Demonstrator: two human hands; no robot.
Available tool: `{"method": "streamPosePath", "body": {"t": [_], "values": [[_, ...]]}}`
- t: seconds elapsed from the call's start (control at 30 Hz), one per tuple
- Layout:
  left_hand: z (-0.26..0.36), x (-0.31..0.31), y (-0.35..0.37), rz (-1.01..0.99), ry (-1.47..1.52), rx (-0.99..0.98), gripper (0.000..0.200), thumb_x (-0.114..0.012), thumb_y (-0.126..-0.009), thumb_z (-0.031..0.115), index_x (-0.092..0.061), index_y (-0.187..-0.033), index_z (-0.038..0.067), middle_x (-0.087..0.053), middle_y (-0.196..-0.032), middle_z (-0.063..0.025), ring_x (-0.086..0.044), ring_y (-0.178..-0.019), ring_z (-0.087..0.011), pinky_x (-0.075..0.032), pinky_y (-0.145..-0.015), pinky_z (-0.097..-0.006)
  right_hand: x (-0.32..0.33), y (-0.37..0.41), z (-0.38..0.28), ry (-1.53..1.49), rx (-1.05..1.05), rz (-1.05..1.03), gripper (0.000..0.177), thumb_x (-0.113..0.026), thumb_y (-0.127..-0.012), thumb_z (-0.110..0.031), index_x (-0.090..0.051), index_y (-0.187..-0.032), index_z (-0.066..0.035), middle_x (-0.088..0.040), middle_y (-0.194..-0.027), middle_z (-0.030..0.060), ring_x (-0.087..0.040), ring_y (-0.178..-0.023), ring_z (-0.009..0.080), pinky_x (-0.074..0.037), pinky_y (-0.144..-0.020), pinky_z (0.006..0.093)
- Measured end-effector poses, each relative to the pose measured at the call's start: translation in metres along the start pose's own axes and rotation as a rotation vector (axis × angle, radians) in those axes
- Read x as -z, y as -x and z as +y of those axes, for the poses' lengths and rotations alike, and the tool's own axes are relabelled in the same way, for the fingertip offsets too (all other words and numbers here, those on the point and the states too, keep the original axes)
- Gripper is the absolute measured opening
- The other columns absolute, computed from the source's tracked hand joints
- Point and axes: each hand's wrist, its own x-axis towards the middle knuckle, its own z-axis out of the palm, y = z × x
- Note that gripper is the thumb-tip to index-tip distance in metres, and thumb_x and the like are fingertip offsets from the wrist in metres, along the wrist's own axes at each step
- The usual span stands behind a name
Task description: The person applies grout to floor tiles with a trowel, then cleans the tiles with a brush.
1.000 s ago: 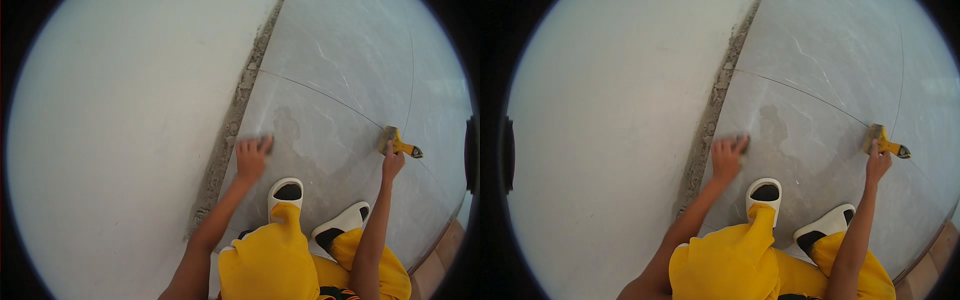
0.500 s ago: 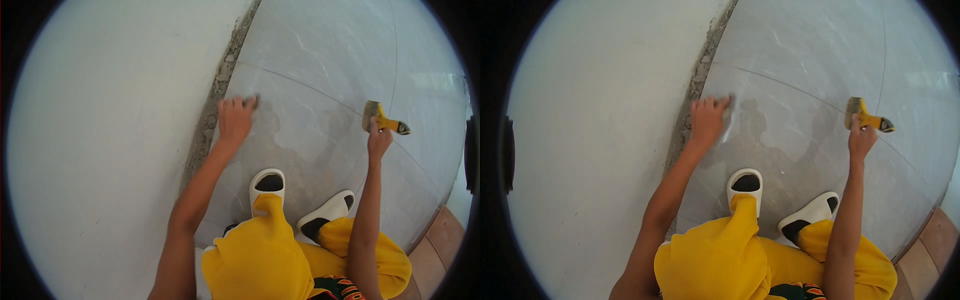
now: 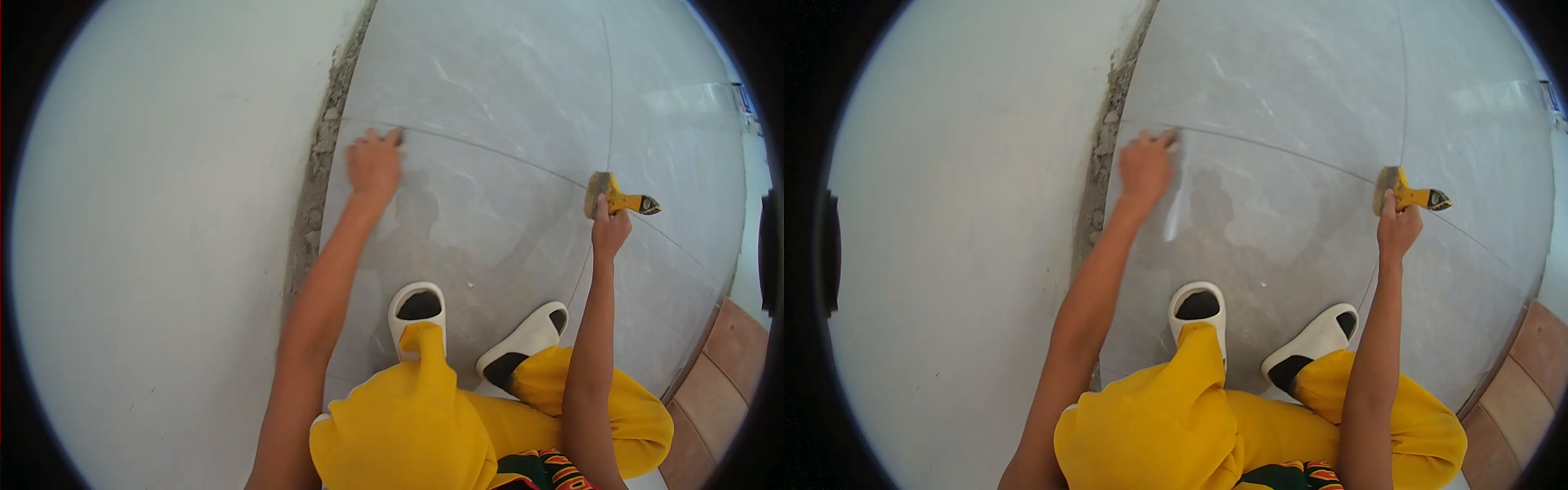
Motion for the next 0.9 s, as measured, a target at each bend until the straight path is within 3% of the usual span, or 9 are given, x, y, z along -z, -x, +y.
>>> {"method": "streamPosePath", "body": {"t": [0.13,0.17,0.3,0.43,0.53,0.6,0.73,0.77,0.9], "values": [[-0.031,0.053,0.041,0.041,0.194,0.017,0.046,-0.048,-0.088,0.003,-0.048,-0.134,0.008,-0.054,-0.124,-0.0191,-0.052,-0.114,-0.0362,-0.041,-0.097,-0.0446,-0.026,0.002,0.082,0.442,-0.060,0.191,0.040,-0.065,-0.083,-0.037,-0.062,-0.097,0.000,-0.065,-0.083,0.0185,-0.064,-0.079,0.0385,-0.049,-0.070,0.0474],[-0.037,0.052,0.064,0.124,0.279,-0.024,0.051,-0.047,-0.087,-0.001,-0.043,-0.137,0.004,-0.051,-0.129,-0.0204,-0.049,-0.120,-0.0380,-0.038,-0.102,-0.0437,-0.043,0.018,0.065,0.417,-0.259,0.115,0.037,-0.062,-0.085,-0.034,-0.061,-0.103,-0.001,-0.064,-0.092,0.0185,-0.063,-0.086,0.0363,-0.049,-0.073,0.0468],[-0.010,0.081,0.138,-0.031,0.589,0.269,0.050,-0.042,-0.096,0.006,-0.031,-0.144,0.001,-0.042,-0.140,-0.0215,-0.043,-0.129,-0.0337,-0.033,-0.107,-0.0410,-0.145,0.115,-0.105,0.153,0.235,0.079,0.033,-0.057,-0.082,-0.013,-0.058,-0.112,0.001,-0.061,-0.111,0.0186,-0.059,-0.097,0.0336,-0.048,-0.082,0.0444],[0.001,0.074,0.163,-0.177,0.904,0.306,0.056,-0.043,-0.099,0.023,-0.023,-0.148,0.004,-0.036,-0.143,-0.0179,-0.041,-0.127,-0.0287,-0.030,-0.107,-0.0405,-0.175,0.111,-0.275,-0.315,0.232,-0.590,0.023,-0.058,-0.079,-0.012,-0.061,-0.099,0.000,-0.061,-0.094,0.0179,-0.062,-0.081,0.0356,-0.051,-0.068,0.0458],[-0.015,0.065,0.167,-0.110,0.909,0.228,0.064,-0.049,-0.095,0.026,-0.022,-0.148,0.003,-0.036,-0.143,-0.0177,-0.041,-0.124,-0.0310,-0.031,-0.105,-0.0411,-0.185,0.069,-0.290,-0.310,0.363,-0.787,0.027,-0.055,-0.079,-0.024,-0.064,-0.072,0.001,-0.066,-0.076,0.0223,-0.065,-0.076,0.0398,-0.051,-0.064,0.0495],[-0.042,0.029,0.156,-0.097,1.028,0.218,0.069,-0.052,-0.094,0.038,-0.022,-0.148,0.006,-0.042,-0.135,-0.0185,-0.046,-0.116,-0.0326,-0.035,-0.101,-0.0428,-0.122,0.021,-0.265,-0.245,0.436,-0.789,0.038,-0.054,-0.084,-0.034,-0.062,-0.071,0.001,-0.065,-0.076,0.0219,-0.064,-0.074,0.0406,-0.049,-0.064,0.0492],[-0.120,-0.074,0.132,-0.431,2.163,-0.033,0.064,-0.049,-0.095,0.047,-0.025,-0.148,0.021,-0.053,-0.111,-0.0139,-0.055,-0.091,-0.0290,-0.046,-0.084,-0.0403,-0.017,-0.076,-0.160,0.261,0.844,-0.896,0.036,-0.055,-0.087,-0.040,-0.062,-0.077,-0.006,-0.061,-0.069,0.0146,-0.062,-0.068,0.0331,-0.048,-0.058,0.0440],[-0.124,-0.073,0.145,-0.502,2.392,-0.014,0.061,-0.049,-0.095,0.048,-0.027,-0.146,0.023,-0.055,-0.105,-0.0121,-0.057,-0.085,-0.0273,-0.047,-0.078,-0.0388,0.018,-0.070,-0.125,0.492,0.674,-0.991,0.032,-0.057,-0.086,-0.039,-0.064,-0.078,-0.009,-0.062,-0.070,0.0135,-0.062,-0.067,0.0322,-0.048,-0.058,0.0436],[-0.001,0.062,0.143,-0.299,2.438,0.610,0.041,-0.047,-0.097,0.045,-0.039,-0.132,0.023,-0.052,-0.080,-0.0030,-0.051,-0.061,-0.0170,-0.045,-0.056,-0.0305,0.169,-0.125,-0.084,0.712,0.486,-0.836,0.055,-0.048,-0.089,-0.058,-0.065,-0.077,-0.007,-0.065,-0.073,0.0142,-0.063,-0.067,0.0346,-0.049,-0.058,0.0449]]}}
